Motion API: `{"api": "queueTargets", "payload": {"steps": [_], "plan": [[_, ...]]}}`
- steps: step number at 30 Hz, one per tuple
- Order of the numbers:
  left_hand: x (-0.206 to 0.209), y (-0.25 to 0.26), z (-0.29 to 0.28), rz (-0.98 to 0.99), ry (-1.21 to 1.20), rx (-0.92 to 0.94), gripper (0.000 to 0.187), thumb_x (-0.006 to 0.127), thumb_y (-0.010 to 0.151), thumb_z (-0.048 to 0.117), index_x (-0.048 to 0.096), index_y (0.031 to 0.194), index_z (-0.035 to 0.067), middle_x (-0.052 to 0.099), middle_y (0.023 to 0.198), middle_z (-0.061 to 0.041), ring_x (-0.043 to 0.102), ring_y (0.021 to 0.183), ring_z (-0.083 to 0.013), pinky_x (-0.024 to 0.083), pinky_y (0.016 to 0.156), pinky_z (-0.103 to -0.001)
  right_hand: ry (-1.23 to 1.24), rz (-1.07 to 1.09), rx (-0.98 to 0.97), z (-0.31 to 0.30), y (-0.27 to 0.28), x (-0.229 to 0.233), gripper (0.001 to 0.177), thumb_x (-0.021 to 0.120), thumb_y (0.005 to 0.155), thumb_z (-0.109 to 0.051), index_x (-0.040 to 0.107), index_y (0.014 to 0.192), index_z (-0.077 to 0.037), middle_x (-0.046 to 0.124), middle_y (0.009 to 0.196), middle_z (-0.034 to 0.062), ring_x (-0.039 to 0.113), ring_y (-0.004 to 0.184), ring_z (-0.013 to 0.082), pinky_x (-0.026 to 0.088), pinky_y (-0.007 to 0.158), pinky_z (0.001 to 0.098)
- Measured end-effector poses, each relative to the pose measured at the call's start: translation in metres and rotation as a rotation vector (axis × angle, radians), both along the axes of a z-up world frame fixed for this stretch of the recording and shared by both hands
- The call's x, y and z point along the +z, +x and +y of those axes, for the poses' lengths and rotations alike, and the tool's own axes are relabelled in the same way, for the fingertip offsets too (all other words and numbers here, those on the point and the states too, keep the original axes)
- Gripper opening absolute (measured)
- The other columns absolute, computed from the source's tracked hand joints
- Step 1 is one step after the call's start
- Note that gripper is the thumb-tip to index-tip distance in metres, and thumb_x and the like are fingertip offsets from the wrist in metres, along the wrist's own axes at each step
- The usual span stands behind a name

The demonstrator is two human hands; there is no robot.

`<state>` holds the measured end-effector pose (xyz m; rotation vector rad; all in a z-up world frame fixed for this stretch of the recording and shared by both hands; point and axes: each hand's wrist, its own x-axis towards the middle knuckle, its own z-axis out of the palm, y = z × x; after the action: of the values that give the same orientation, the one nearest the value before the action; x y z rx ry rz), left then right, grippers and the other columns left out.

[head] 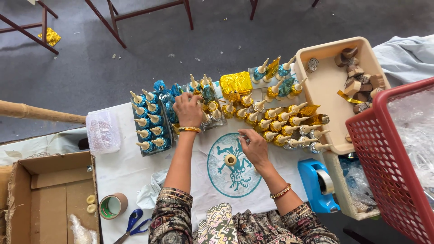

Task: The person wipes a small wooden figurine with a cloth, then wraps it in gold foil. They place the wrapped item among other finished decorations on the table.

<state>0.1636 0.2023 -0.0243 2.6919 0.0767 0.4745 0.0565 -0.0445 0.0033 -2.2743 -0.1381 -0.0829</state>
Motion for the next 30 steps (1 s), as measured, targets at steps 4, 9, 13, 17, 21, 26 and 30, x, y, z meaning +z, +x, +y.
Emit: {"api": "queueTargets", "payload": {"steps": [4, 9, 13, 17, 21, 26, 30], "plan": [[0.018, -0.021, 0.003, -0.065, -0.059, 0.039, 0.028, 0.074, 0.082, 0.010, 0.076, 0.107, 0.021, 0.060, 0.113, -0.005, 0.051, 0.116, -0.0269, 0.039, 0.100, -0.046, 0.011, 0.003, -0.012, -0.020, -0.017, 0.000, 0.022, 0.072, 0.087, -0.013, 0.074, 0.109, -0.012, 0.076, 0.100, 0.0034, 0.074, 0.078, 0.0164, 0.058, 0.068, 0.0305], [0.003, -0.076, -0.009, -0.324, -0.306, 0.062, 0.029, 0.068, 0.091, 0.004, 0.069, 0.118, 0.014, 0.066, 0.114, -0.006, 0.058, 0.111, -0.0260, 0.045, 0.103, -0.042, 0.001, 0.052, -0.027, -0.054, -0.044, -0.021, 0.021, 0.071, 0.087, -0.012, 0.074, 0.108, -0.011, 0.076, 0.098, 0.0035, 0.074, 0.077, 0.0168, 0.059, 0.068, 0.0307], [-0.024, -0.148, -0.039, -0.309, -0.446, 0.083, 0.042, 0.064, 0.088, 0.001, 0.061, 0.129, 0.012, 0.064, 0.113, -0.008, 0.061, 0.106, -0.0253, 0.049, 0.100, -0.040, 0.007, 0.109, -0.028, -0.076, -0.067, -0.043, 0.020, 0.072, 0.086, -0.013, 0.074, 0.106, -0.012, 0.076, 0.098, 0.0029, 0.074, 0.078, 0.0167, 0.059, 0.068, 0.0312], [-0.071, -0.209, -0.068, 0.031, -0.638, 0.108, 0.074, 0.065, 0.074, -0.001, 0.047, 0.145, 0.012, 0.059, 0.118, -0.011, 0.060, 0.102, -0.0270, 0.052, 0.095, -0.040, -0.084, 0.151, -0.006, -0.095, -0.083, -0.067, 0.026, 0.074, 0.083, -0.013, 0.074, 0.109, -0.015, 0.075, 0.102, 0.0018, 0.072, 0.087, 0.0185, 0.057, 0.076, 0.0346], [-0.115, -0.238, -0.093, 0.291, -0.717, 0.050, 0.093, 0.074, 0.067, 0.001, 0.037, 0.152, 0.014, 0.053, 0.132, -0.013, 0.057, 0.114, -0.0295, 0.050, 0.101, -0.040, -0.117, 0.190, 0.087, -0.099, -0.088, -0.063, 0.040, 0.078, 0.078, -0.018, 0.071, 0.117, -0.015, 0.072, 0.110, 0.0036, 0.067, 0.098, 0.0228, 0.053, 0.087, 0.0387], [-0.118, -0.234, -0.120, 0.218, -0.633, -0.022, 0.101, 0.083, 0.063, 0.005, 0.035, 0.152, 0.013, 0.049, 0.140, -0.016, 0.049, 0.127, -0.0366, 0.042, 0.108, -0.044, -0.101, 0.148, 0.194, -0.099, -0.089, -0.073, 0.039, 0.076, 0.081, -0.021, 0.070, 0.119, -0.015, 0.070, 0.114, 0.0041, 0.066, 0.104, 0.0245, 0.050, 0.094, 0.0406], [-0.120, -0.224, -0.135, 0.146, -0.542, 0.005, 0.087, 0.086, 0.067, 0.011, 0.046, 0.145, 0.015, 0.052, 0.139, -0.013, 0.051, 0.129, -0.0359, 0.043, 0.109, -0.044, -0.133, 0.092, 0.241, -0.104, -0.094, -0.084, 0.026, 0.070, 0.092, -0.023, 0.073, 0.117, -0.018, 0.072, 0.114, 0.0028, 0.066, 0.109, 0.0258, 0.051, 0.095, 0.0404]]}}
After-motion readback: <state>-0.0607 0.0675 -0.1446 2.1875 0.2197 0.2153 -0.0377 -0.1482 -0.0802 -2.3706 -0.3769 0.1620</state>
